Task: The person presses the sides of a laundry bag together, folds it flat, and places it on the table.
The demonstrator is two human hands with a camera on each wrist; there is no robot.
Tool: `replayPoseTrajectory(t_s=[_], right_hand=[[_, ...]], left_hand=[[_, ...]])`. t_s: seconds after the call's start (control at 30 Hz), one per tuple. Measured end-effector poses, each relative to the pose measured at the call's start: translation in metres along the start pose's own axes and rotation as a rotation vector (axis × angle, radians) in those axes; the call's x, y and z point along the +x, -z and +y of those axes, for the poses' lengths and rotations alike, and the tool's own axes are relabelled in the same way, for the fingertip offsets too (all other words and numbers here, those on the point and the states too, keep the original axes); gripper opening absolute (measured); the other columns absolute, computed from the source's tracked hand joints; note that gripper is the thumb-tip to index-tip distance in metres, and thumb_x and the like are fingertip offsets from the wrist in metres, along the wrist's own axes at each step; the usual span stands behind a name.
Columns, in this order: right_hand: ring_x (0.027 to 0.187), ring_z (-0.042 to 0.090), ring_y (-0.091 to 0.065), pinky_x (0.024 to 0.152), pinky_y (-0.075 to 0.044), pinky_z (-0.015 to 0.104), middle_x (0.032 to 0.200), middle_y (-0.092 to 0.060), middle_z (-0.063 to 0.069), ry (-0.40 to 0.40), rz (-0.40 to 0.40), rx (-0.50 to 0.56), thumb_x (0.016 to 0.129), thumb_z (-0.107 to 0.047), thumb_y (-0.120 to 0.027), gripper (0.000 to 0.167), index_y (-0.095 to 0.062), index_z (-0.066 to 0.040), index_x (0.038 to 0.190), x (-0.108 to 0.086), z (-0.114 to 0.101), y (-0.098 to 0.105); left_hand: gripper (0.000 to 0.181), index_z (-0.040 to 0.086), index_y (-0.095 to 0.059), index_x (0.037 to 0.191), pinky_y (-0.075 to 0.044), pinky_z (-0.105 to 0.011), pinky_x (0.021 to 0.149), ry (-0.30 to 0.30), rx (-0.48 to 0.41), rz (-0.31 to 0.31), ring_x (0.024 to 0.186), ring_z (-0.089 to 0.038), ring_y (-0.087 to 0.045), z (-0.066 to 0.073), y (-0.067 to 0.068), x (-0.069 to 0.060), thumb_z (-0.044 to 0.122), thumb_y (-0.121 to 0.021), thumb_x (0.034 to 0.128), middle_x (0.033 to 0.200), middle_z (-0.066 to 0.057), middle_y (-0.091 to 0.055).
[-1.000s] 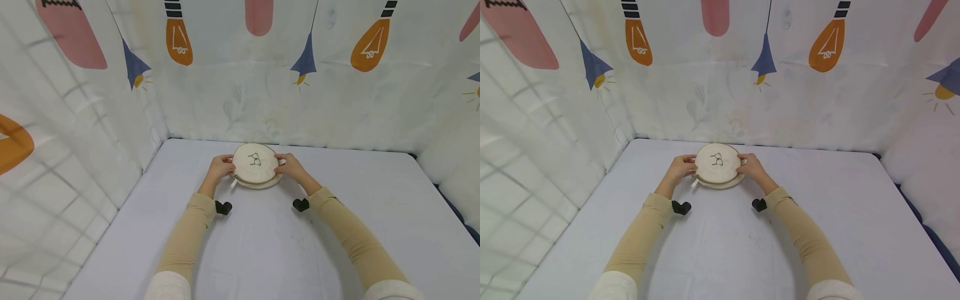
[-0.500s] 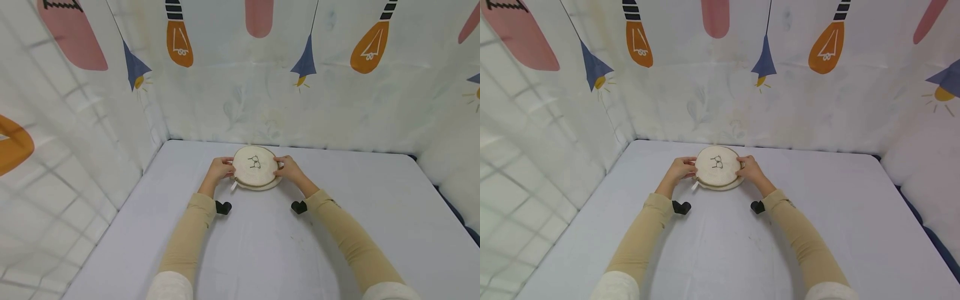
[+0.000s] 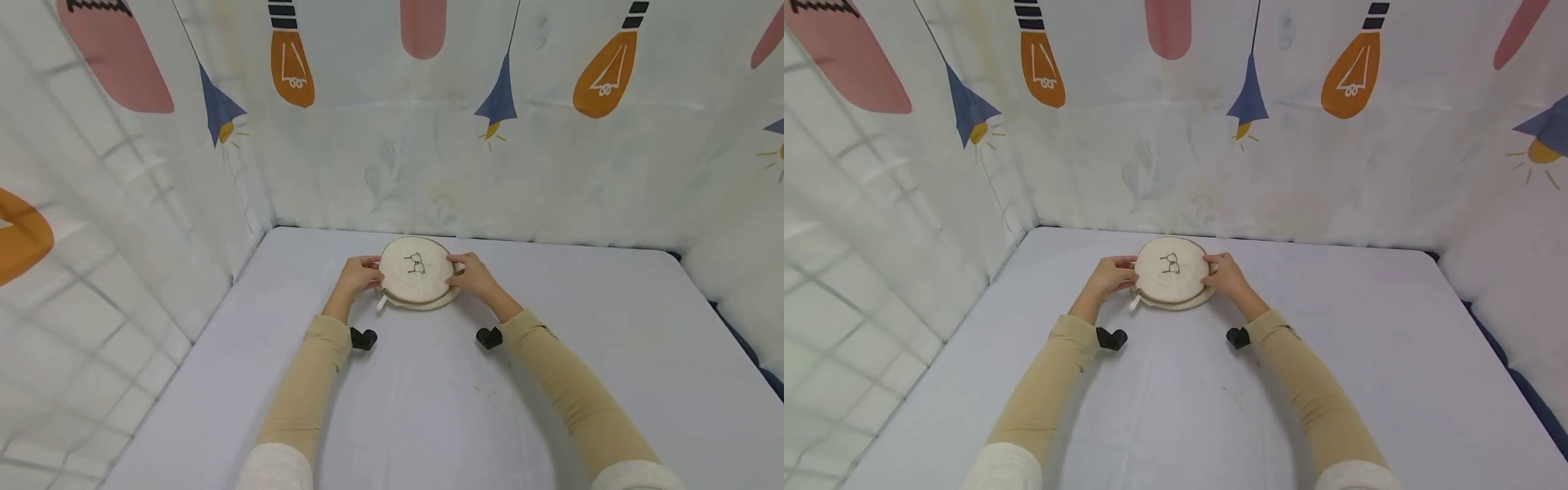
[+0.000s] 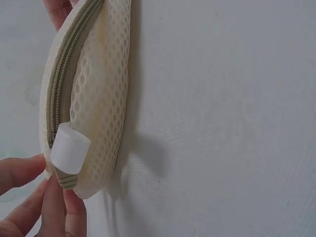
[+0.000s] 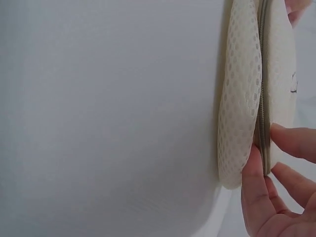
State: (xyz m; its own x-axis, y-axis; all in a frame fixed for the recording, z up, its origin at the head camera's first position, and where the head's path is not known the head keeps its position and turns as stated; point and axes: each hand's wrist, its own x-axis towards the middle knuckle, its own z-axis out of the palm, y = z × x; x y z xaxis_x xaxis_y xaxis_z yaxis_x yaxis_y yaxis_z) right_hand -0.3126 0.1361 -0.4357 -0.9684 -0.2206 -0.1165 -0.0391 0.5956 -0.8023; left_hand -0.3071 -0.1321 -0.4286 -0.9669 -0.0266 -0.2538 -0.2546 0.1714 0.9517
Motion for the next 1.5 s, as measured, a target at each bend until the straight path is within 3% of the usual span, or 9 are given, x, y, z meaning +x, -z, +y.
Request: replayPoseTrajectory(t_s=[0.17, 0.27, 0.43, 0.7, 0.97, 1.5], right_hand=[[0.125, 0.042, -0.053, 0.097, -0.053, 0.043, 0.154, -0.031, 0.028, 0.035, 0.014, 0.019, 0.094, -0.002, -0.07, 0.063, -0.043, 0.007, 0.151, -0.002, 0.002, 0.002], [0.122, 0.041, -0.055, 0.094, -0.053, 0.042, 0.157, -0.031, 0.026, 0.073, 0.021, -0.011, 0.093, 0.001, -0.07, 0.064, -0.043, 0.008, 0.151, -0.001, 0.0, 0.004], [0.12, 0.039, -0.055, 0.09, -0.053, 0.041, 0.158, -0.033, 0.024, 0.105, 0.005, -0.061, 0.093, 0.001, -0.069, 0.065, -0.042, 0.008, 0.152, -0.001, -0.008, 0.007], [0.123, 0.04, -0.055, 0.094, -0.054, 0.044, 0.159, -0.032, 0.024, 0.078, -0.028, -0.055, 0.093, -0.001, -0.069, 0.067, -0.039, 0.006, 0.153, -0.001, -0.009, 0.009], [0.122, 0.042, -0.054, 0.094, -0.053, 0.043, 0.159, -0.031, 0.027, 0.077, -0.067, -0.065, 0.094, 0.002, -0.068, 0.067, -0.038, 0.009, 0.153, 0.004, -0.007, 0.009], [0.128, 0.042, -0.05, 0.098, -0.051, 0.045, 0.161, -0.028, 0.026, 0.03, -0.085, -0.075, 0.095, 0.002, -0.069, 0.067, -0.037, 0.007, 0.154, 0.005, -0.009, 0.005]], left_hand=[[0.054, -0.001, -0.057, 0.144, -0.055, -0.03, 0.094, 0.005, -0.003, -0.006, 0.104, -0.022, -0.063, -0.001, 0.003, -0.001, -0.009, -0.067, 0.0915, 0.139, -0.019, -0.055], [0.054, 0.0, -0.057, 0.144, -0.053, -0.034, 0.099, -0.01, 0.005, -0.013, 0.115, -0.027, -0.061, 0.001, 0.004, -0.002, -0.007, -0.069, 0.0918, 0.145, -0.019, -0.053], [0.058, 0.002, -0.057, 0.145, -0.054, -0.033, 0.097, -0.021, 0.012, -0.01, 0.112, -0.025, -0.058, 0.006, 0.004, -0.002, -0.011, -0.069, 0.0893, 0.139, -0.018, -0.054], [0.059, 0.0, -0.057, 0.145, -0.056, -0.03, 0.093, -0.023, 0.03, 0.002, 0.108, -0.023, -0.059, 0.006, 0.001, -0.001, -0.013, -0.067, 0.0874, 0.137, -0.019, -0.056], [0.06, -0.003, -0.057, 0.144, -0.057, -0.023, 0.079, -0.013, 0.018, 0.007, 0.09, -0.017, -0.057, 0.004, -0.002, 0.0, -0.016, -0.064, 0.0855, 0.122, -0.016, -0.055], [0.059, -0.003, -0.056, 0.144, -0.057, -0.028, 0.084, 0.011, 0.055, -0.007, 0.089, -0.017, -0.056, 0.002, -0.002, 0.002, -0.015, -0.064, 0.0867, 0.115, -0.013, -0.054]])
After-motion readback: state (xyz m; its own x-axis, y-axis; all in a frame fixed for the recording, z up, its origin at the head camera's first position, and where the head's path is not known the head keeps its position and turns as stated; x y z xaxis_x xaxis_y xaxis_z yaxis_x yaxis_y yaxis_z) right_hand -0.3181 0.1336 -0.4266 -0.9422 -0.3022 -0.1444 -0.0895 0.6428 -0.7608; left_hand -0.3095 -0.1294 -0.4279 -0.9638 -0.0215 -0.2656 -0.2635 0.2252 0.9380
